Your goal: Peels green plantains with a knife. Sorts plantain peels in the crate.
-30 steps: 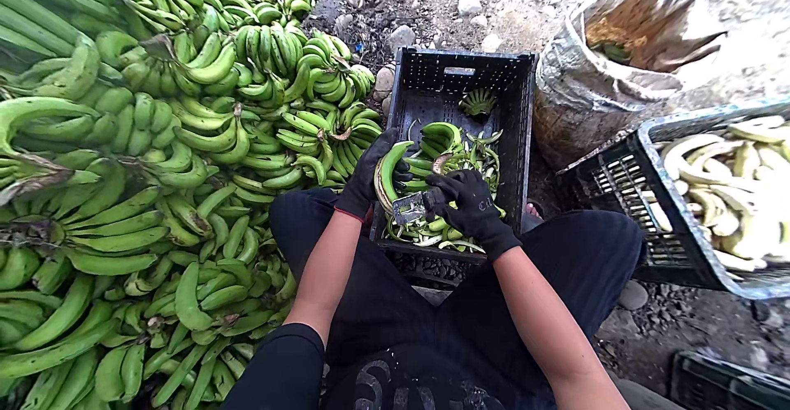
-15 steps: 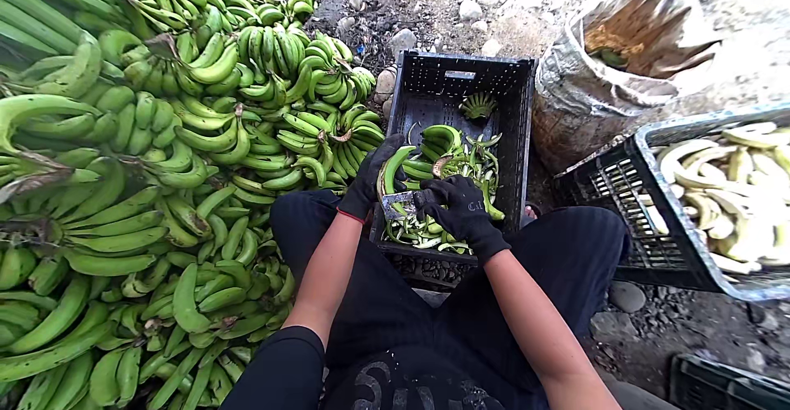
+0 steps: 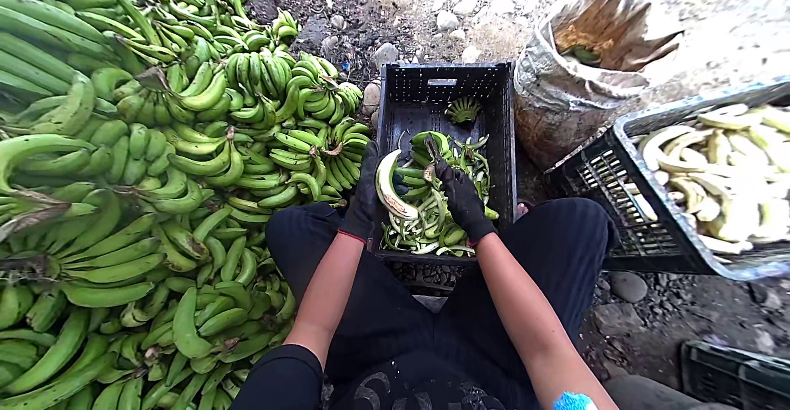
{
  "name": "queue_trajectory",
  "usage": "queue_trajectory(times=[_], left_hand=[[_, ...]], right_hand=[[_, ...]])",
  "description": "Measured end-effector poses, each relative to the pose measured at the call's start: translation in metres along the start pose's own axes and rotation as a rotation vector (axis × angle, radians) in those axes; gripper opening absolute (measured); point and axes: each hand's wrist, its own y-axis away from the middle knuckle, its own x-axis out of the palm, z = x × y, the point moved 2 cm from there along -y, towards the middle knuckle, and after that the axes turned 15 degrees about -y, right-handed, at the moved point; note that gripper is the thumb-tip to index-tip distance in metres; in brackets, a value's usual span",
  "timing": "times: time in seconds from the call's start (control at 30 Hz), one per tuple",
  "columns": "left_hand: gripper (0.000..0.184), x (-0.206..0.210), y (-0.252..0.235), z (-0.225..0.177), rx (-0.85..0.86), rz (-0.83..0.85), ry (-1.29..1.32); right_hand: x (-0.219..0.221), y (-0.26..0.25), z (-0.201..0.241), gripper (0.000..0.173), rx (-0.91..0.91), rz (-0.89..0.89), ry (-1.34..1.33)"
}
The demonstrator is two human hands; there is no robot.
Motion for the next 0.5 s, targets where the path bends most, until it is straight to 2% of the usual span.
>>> queue_trajectory(times=[0.07,0.13,0.23,0.3,0.4,0.5], left_hand=[[0.054,-0.005,-0.012,-0.01,-0.031,-0.005,0.024],[0.048,-0.011,-0.01,-0.016,0.003,-0.064,-0.087],[0.055,-0.015,-0.006,-0.02,0.082,-0.093,-0.229],[0.058,-0.014,-0.005,-0.023,0.067,-0.085,-0.242],[0.055,-0.013,-0.003,-0.028,0.109,-0.089,-0.288],[0.053,-0.017,-0.009,-0.027,0.186,-0.092,-0.291]], right_hand=[[-0.006,0.009,0.01,0.062,-0.1,0.103,0.075],[-0.006,0.025,0.016,0.061,-0.22,0.22,0.149],[0.001,0.047,0.014,0.043,-0.375,0.355,0.278],[0.006,0.053,0.01,0.044,-0.357,0.377,0.403],[0.01,0.064,0.011,0.049,-0.352,0.372,0.457],[0.011,0.066,0.015,0.044,-0.389,0.33,0.457]])
